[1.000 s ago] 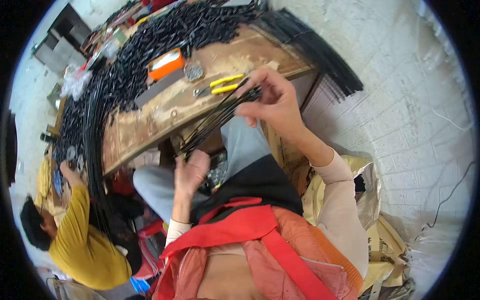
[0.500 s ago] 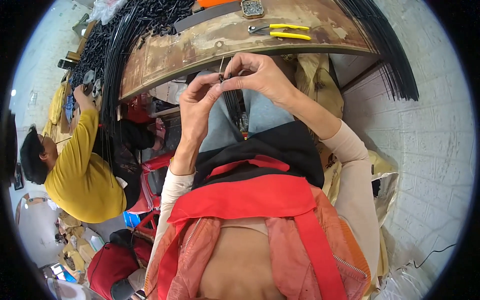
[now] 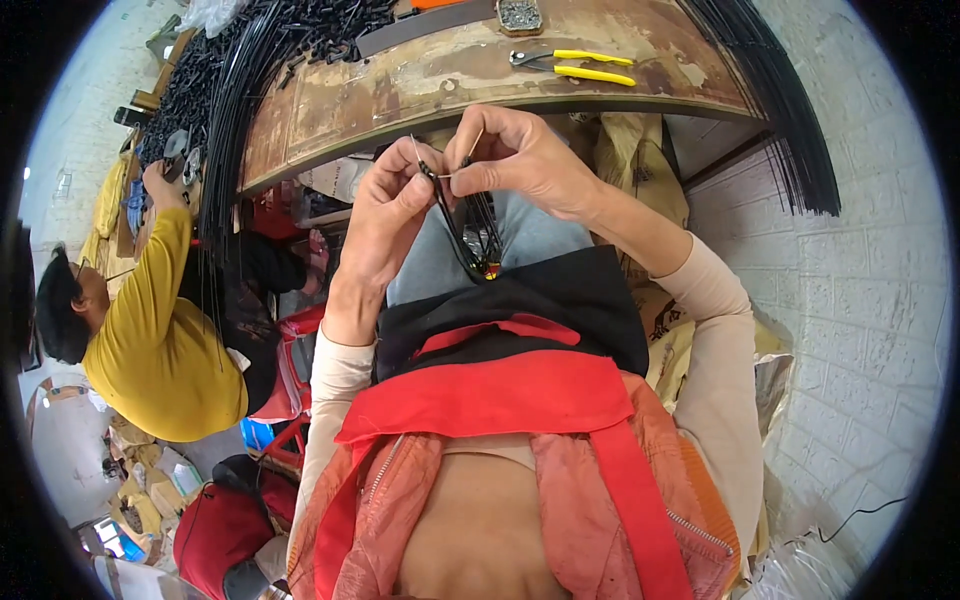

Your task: Assembling and cutting wire harnesses at a production workstation.

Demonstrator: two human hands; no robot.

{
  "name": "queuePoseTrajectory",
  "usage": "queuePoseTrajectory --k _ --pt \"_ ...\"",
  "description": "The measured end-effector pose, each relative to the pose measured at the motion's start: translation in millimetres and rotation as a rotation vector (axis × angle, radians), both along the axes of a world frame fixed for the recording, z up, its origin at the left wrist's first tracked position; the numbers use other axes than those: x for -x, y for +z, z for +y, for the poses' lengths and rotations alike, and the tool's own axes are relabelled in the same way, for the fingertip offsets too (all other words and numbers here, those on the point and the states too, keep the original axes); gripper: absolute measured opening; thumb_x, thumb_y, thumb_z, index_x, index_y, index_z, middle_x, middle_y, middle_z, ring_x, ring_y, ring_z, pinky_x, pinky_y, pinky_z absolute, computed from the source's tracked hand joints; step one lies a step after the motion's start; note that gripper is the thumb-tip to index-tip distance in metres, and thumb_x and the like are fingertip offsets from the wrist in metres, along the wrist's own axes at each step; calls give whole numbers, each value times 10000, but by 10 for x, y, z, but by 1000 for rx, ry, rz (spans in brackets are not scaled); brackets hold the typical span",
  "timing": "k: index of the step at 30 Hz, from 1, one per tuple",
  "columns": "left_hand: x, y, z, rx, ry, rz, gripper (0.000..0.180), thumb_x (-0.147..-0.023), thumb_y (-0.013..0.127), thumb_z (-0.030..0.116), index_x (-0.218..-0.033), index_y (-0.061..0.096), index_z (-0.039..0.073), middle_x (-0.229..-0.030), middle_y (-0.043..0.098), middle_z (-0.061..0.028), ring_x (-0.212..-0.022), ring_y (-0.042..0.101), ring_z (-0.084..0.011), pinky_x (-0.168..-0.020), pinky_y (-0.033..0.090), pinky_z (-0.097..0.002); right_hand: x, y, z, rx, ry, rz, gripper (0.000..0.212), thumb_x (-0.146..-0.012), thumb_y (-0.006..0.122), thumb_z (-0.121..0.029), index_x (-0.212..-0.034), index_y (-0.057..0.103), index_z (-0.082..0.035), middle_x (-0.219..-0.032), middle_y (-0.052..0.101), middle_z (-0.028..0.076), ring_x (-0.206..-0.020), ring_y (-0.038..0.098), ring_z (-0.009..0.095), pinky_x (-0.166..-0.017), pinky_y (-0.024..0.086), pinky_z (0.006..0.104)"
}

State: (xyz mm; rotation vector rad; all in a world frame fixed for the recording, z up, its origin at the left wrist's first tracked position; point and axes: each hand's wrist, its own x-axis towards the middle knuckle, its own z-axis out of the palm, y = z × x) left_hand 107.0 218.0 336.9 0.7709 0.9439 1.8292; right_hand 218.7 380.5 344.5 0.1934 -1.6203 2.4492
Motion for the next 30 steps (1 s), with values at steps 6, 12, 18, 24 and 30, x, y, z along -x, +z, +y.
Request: queuePoseTrajectory --k 6,12,18,24,30 --pt "8 -1 -41 98 4 134 108 -840 624 -88 -928 583 -39 -993 597 -102 -939 633 -213 -850 574 -399 -31 -44 32 -5 -52 -50 216 -768 716 87 -852 562 -40 -876 642 68 -826 626 148 -743 504 281" --pt "62 -176 88 52 -29 127 129 -856 652 -59 -985 653 -54 -1081 635 -147 -936 642 -221 -842 565 -377 -32 -31 262 -236 -115 23 216 -808 730 11 -990 619 -22 -938 643 43 -907 600 130 -858 471 297" --pt "321 -169 488 177 256 155 79 -900 656 48 -863 591 23 -977 668 -78 -874 630 -188 -808 541 -369 472 -395 1833 -825 -448 -294 281 -979 552 -234 -1174 616 -41 -1003 657 67 -895 610 140 -762 521 290" --pt "396 -308 647 248 66 144 83 -885 662 39 -909 608 -19 -979 666 -110 -926 670 -237 -802 547 -372 779 -780 3370 -1221 -1186 -212 199 -844 642 -135 -929 518 -6 -884 601 194 -851 595 385 -747 481 446" --pt "324 -309 690 228 15 147 69 -883 653 13 -905 604 -29 -987 655 -108 -1004 662 -285 -789 551 -367 971 -795 3537 -1701 -1180 -242 215 -862 659 -110 -990 508 -29 -870 601 111 -816 615 242 -723 493 345"
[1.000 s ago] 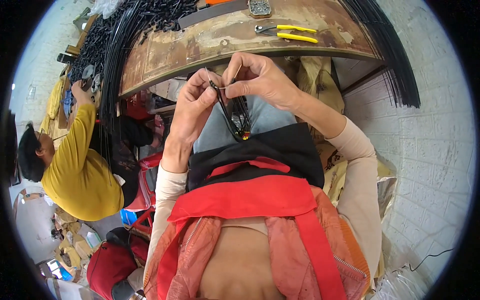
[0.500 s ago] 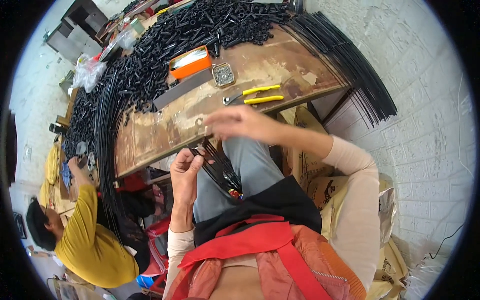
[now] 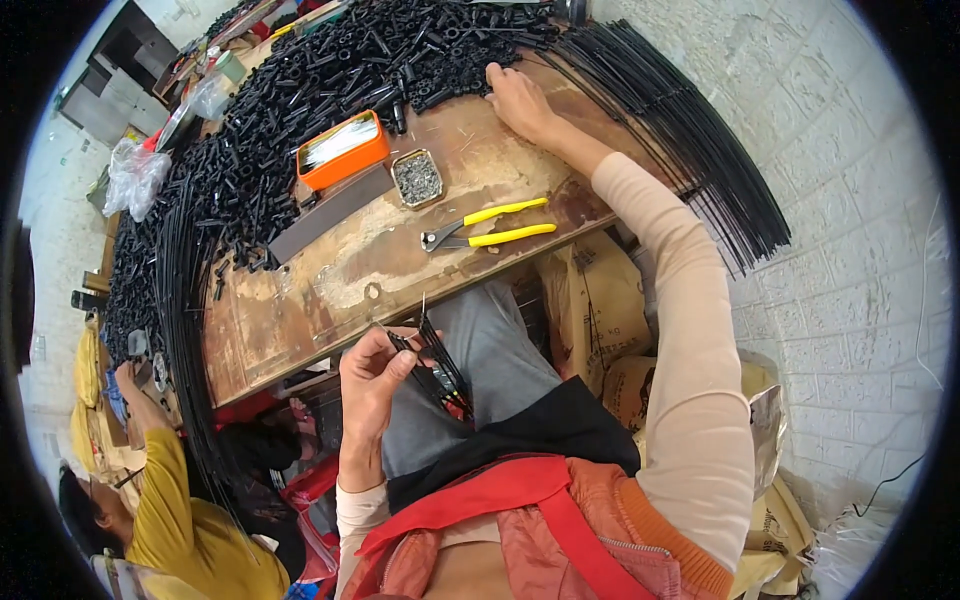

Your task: Assembling and cutting wire harnesses at a production workstation.

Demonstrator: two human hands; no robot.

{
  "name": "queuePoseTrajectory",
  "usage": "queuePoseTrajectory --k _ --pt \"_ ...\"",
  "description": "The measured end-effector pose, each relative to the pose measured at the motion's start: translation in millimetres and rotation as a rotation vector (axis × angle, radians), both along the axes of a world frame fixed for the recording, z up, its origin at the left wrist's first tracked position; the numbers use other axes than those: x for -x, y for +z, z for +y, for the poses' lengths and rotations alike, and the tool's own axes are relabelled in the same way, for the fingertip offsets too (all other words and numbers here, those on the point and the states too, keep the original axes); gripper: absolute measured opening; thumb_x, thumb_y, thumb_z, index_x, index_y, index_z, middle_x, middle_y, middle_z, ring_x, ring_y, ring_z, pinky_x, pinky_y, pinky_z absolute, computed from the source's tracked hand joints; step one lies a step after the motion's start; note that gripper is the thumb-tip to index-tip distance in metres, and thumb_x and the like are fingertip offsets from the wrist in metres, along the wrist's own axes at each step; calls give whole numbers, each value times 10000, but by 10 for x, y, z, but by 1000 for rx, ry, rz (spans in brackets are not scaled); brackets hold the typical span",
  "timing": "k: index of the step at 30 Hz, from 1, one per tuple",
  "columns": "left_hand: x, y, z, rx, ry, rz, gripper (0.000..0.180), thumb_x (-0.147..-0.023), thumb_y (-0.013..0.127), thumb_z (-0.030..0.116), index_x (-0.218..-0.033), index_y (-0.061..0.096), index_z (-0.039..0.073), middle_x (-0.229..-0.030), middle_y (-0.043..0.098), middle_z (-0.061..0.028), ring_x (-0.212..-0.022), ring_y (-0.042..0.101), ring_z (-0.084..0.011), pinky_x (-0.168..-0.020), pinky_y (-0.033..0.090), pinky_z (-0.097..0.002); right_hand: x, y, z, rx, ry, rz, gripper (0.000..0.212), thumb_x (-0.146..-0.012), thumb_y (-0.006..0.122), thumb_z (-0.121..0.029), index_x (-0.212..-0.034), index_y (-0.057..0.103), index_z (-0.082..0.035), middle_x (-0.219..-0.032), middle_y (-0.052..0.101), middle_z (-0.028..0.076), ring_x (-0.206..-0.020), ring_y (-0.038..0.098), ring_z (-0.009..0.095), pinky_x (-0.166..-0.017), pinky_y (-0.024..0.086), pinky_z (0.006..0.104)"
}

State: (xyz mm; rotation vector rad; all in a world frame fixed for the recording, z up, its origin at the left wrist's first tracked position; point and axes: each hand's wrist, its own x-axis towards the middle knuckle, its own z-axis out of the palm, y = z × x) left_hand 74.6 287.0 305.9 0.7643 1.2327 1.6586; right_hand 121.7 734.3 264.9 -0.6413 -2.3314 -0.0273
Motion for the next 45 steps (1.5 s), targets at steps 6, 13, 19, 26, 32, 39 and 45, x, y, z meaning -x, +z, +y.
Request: queuePoseTrajectory --k 6,13,19,26,32,39,45 --pt "-29 106 -46 54 38 50 34 -890 613 -2 -896 582 -16 -1021 648 -104 -1000 643 -242 -787 558 -348 -496 850 -1596 1356 608 199 173 -878 690 -119 -1003 612 -30 -916 655 17 -806 590 84 -721 476 252" --pt "-308 557 -59 -96 -152 59 264 -920 617 7 -1180 587 -27 -1131 662 -73 -939 634 -101 -815 512 -250 -1024 1326 -2525 1387 847 -5 179 -879 704 -129 -1021 646 -36 -948 665 -4 -886 614 65 -824 473 217" --pt "-490 683 -322 -141 -158 78 366 -906 634 12 -1265 573 -19 -1156 654 -82 -1015 643 -160 -835 549 -306 -1261 1566 -2821 1338 892 -51 197 -894 680 -104 -1067 654 -13 -1028 684 39 -958 630 92 -872 480 239" --pt "-581 704 -473 -160 -134 108 332 -901 636 -3 -1231 597 -9 -1157 665 -93 -1002 657 -169 -829 548 -303 -1326 1773 -2931 1247 940 -230 172 -876 663 -44 -1044 635 -22 -1071 688 100 -981 643 139 -912 495 295" --pt "-572 642 -488 -98 -131 127 298 -902 633 -13 -1199 610 -11 -1104 681 -78 -995 660 -159 -819 545 -289 -1355 1859 -3052 1294 832 -306 173 -883 668 -61 -1042 632 -4 -1067 687 100 -965 643 133 -900 499 286" --pt "-561 671 -472 -161 -123 94 292 -912 647 35 -1199 620 -16 -1030 704 -57 -875 638 -75 -788 525 -240 -1383 1786 -3042 1238 855 -211 166 -895 651 -62 -1047 633 3 -1106 678 112 -988 647 141 -923 493 285" --pt "-556 666 -482 -167 -111 103 290 -913 647 39 -1196 621 -19 -1019 703 -48 -863 635 -72 -781 521 -238 -1384 1800 -3058 1222 875 -210 162 -909 642 -89 -1048 638 -4 -1126 675 119 -958 650 137 -907 495 277"
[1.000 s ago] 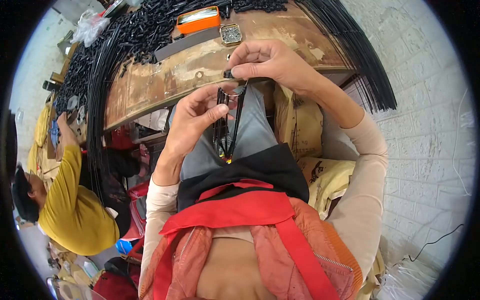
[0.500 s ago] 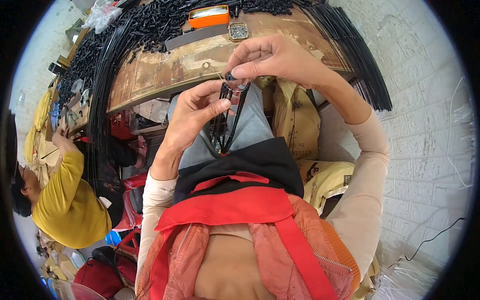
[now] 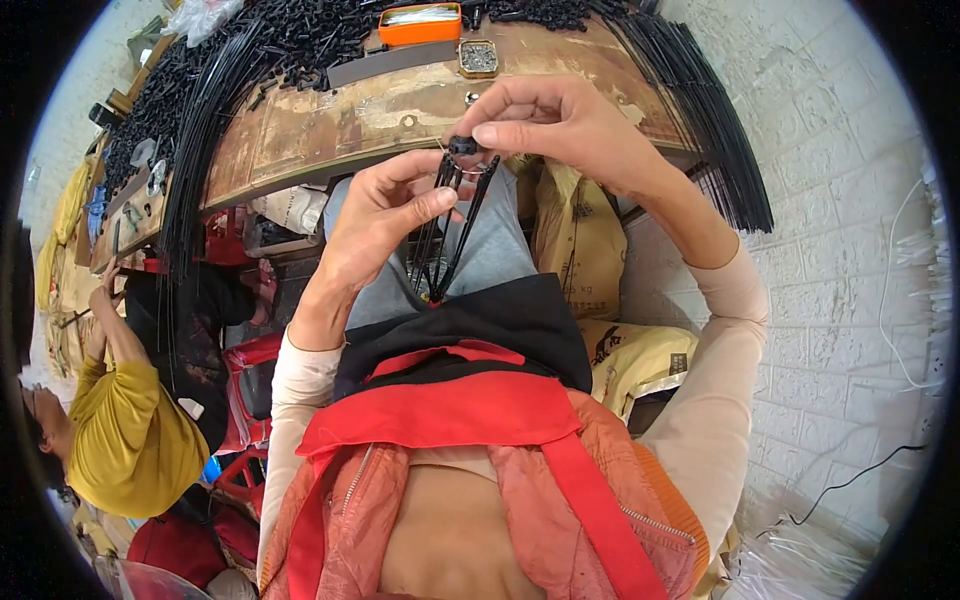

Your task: Assembling and cutting wire harnesses at a production workstation.

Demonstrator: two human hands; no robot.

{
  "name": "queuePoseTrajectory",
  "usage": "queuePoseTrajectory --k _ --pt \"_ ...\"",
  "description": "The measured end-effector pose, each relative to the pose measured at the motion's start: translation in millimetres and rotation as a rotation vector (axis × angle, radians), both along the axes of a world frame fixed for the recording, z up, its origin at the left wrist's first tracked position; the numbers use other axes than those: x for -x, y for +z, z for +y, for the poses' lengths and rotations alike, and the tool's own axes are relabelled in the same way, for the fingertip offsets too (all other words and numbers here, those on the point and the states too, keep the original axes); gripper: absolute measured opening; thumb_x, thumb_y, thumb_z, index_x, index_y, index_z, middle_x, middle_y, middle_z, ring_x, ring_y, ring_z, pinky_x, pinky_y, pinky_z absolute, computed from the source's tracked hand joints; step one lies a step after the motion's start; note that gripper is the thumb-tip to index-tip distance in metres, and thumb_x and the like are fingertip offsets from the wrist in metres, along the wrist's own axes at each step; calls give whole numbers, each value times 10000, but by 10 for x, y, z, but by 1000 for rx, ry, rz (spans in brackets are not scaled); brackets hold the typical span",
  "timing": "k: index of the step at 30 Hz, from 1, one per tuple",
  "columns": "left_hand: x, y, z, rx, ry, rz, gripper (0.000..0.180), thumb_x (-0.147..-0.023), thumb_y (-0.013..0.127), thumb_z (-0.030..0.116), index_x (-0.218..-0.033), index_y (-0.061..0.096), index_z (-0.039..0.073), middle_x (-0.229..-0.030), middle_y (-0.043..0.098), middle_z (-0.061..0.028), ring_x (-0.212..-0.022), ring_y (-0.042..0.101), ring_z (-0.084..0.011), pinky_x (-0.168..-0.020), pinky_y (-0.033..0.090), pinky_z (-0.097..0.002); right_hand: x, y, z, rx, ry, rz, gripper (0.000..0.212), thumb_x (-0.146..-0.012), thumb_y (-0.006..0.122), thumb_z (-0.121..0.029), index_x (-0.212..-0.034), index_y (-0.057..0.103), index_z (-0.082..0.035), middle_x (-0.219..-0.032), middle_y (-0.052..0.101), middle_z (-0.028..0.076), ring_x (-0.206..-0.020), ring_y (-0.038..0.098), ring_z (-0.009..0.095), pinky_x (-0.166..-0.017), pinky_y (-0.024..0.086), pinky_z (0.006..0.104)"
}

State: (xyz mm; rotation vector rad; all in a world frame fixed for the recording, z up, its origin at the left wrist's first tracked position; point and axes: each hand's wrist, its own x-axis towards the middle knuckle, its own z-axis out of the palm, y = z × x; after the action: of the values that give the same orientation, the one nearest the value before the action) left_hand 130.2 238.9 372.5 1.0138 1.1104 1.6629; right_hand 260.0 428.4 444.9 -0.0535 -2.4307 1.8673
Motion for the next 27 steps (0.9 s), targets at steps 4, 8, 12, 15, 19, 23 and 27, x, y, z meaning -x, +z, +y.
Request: queuePoseTrajectory --k 4,8,12,15,19,23,27 --pt "1 -13 -5 13 1 3 290 -913 649 42 -1195 621 -20 -1003 703 -41 -836 624 -64 -774 516 -232 -21 3 -87 -80 -67 7 174 -933 625 -140 -1036 639 -1 -1124 675 121 -914 648 121 -866 506 265" --pt "-10 -27 -3 17 -11 7 296 -913 649 43 -1202 619 -17 -991 702 -34 -825 616 -60 -769 512 -227 -24 -15 -105 -66 -126 -21 180 -939 624 -154 -1030 637 1 -1111 677 117 -912 646 114 -848 513 264" --pt "-11 2 0 1 -9 -15 301 -913 651 46 -1207 618 -11 -996 702 -34 -851 623 -65 -773 510 -226 -9 -40 -147 5 -87 111 132 -933 624 -99 -1016 634 3 -1093 682 109 -917 647 117 -859 514 269" --pt "-12 -3 13 5 20 -15 302 -912 654 46 -1207 618 -7 -1008 703 -40 -866 626 -68 -777 511 -229 -10 -37 -155 -12 -92 102 106 -932 616 -71 -1009 633 -1 -1072 682 96 -926 642 115 -875 510 267" --pt "17 -9 6 22 16 -29 300 -911 656 46 -1204 618 -9 -1008 704 -44 -855 626 -69 -777 511 -232 -3 -18 -196 -101 -106 94 116 -927 628 -75 -1018 637 -3 -979 666 41 -936 622 96 -876 493 249" --pt "29 -39 20 38 33 -37 288 -912 655 43 -1193 622 -12 -995 705 -42 -837 622 -68 -775 512 -234 18 -43 -140 -100 -122 98 133 -922 643 -86 -1021 643 4 -940 643 14 -934 609 83 -865 479 237" --pt "21 -32 34 20 30 -39 284 -913 653 40 -1190 622 -16 -1012 703 -47 -845 622 -70 -779 512 -233 13 -56 -145 -65 -130 95 142 -922 647 -94 -1021 649 8 -964 646 13 -931 605 76 -865 472 235"
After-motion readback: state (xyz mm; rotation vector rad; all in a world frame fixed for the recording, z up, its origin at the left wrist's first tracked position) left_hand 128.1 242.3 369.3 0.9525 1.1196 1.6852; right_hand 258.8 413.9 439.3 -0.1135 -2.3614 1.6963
